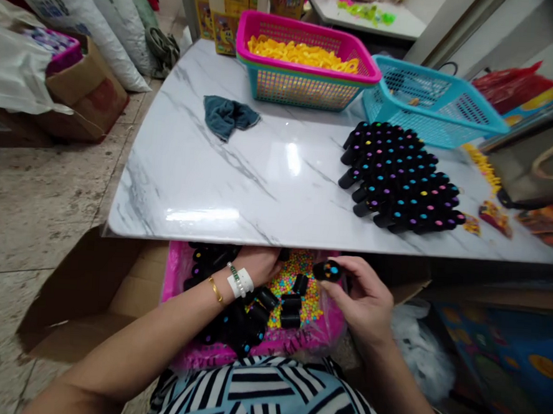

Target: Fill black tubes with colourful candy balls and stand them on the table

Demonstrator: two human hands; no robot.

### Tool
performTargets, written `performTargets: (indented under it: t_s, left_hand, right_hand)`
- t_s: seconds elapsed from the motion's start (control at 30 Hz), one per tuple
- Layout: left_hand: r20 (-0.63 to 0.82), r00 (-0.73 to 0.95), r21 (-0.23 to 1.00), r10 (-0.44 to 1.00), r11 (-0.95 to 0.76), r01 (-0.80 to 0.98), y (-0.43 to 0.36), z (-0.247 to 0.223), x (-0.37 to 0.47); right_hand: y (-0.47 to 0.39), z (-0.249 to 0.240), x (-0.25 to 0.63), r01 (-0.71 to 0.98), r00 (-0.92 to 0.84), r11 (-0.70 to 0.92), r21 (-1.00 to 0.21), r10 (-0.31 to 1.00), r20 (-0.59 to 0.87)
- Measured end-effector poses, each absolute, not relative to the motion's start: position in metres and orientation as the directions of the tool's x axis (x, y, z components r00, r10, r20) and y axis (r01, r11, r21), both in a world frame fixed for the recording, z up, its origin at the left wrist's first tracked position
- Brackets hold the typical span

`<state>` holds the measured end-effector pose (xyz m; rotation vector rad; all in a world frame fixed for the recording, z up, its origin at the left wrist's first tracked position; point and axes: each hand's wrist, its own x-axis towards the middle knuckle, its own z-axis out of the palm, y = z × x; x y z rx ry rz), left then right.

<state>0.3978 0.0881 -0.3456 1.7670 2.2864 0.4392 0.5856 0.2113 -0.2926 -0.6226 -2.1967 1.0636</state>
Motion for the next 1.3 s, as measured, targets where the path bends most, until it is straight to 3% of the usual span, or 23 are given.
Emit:
performTargets:
  t_s: [0.07,0.17,0.37,0.5,0.6,0.7,0.8,0.9,0.97,1.07,1.2,1.3]
  left_hand:
    - [0.001,-0.242,0.405,0.97,0.221,0.887,0.085,-0.348,0.398]
    - [-0.015,-0.223,0.488,0.975,0.201,0.849,0.081,-0.347,0.396]
    - [0.019,-0.201,0.621,0.979,0.146,0.77,0.08,-0.343,0.395]
    - [0.018,-0.243,0.675,0.97,0.167,0.719,0.08,-0.341,0.394]
    - [0.027,-0.224,0.697,0.974,0.142,0.703,0.078,-0.338,0.392]
    - [0.048,-0.134,0.716,0.99,0.059,0.696,0.078,-0.335,0.391]
    - [0.041,-0.041,0.718,0.998,-0.001,0.696,0.078,-0.332,0.392]
    - [0.028,-0.047,0.659,0.999,0.017,0.752,0.076,-0.331,0.389]
    - [0.017,-0.138,0.577,0.99,0.103,0.81,0.074,-0.332,0.384]
    - [-0.024,-0.251,0.461,0.968,0.233,0.856,0.072,-0.338,0.376]
    - [-0.038,-0.293,0.411,0.955,0.282,0.867,0.072,-0.342,0.378]
    - [-0.049,-0.297,0.381,0.954,0.293,0.877,0.072,-0.341,0.382]
  right_hand:
    - [0.225,-0.288,0.59,0.259,-0.509,0.618,-0.742,0.741,0.438]
    - [0.252,-0.288,0.591,0.496,-0.334,0.656,-0.569,0.749,0.572]
    - [0.283,-0.291,0.573,0.604,-0.424,0.737,-0.303,0.619,0.661]
    - [0.266,-0.287,0.57,0.579,-0.451,0.766,-0.28,0.586,0.673]
    - [0.235,-0.29,0.573,0.329,-0.65,0.869,-0.369,0.492,0.579]
    - [0.207,-0.305,0.571,0.07,-0.892,0.855,-0.514,0.284,0.351]
    - [0.195,-0.328,0.566,-0.009,-0.956,0.776,-0.631,0.179,0.233]
    - [0.199,-0.341,0.561,0.028,-0.957,0.736,-0.676,0.215,0.194]
    - [0.206,-0.34,0.557,0.075,-0.973,0.791,-0.608,0.191,0.128]
    - [0.212,-0.334,0.548,0.086,-0.996,0.919,-0.384,0.091,-0.005]
    - [0.203,-0.329,0.533,0.026,-0.994,0.992,-0.123,0.013,-0.107]
    - [0.189,-0.328,0.524,-0.039,-0.985,0.998,-0.041,-0.045,-0.166]
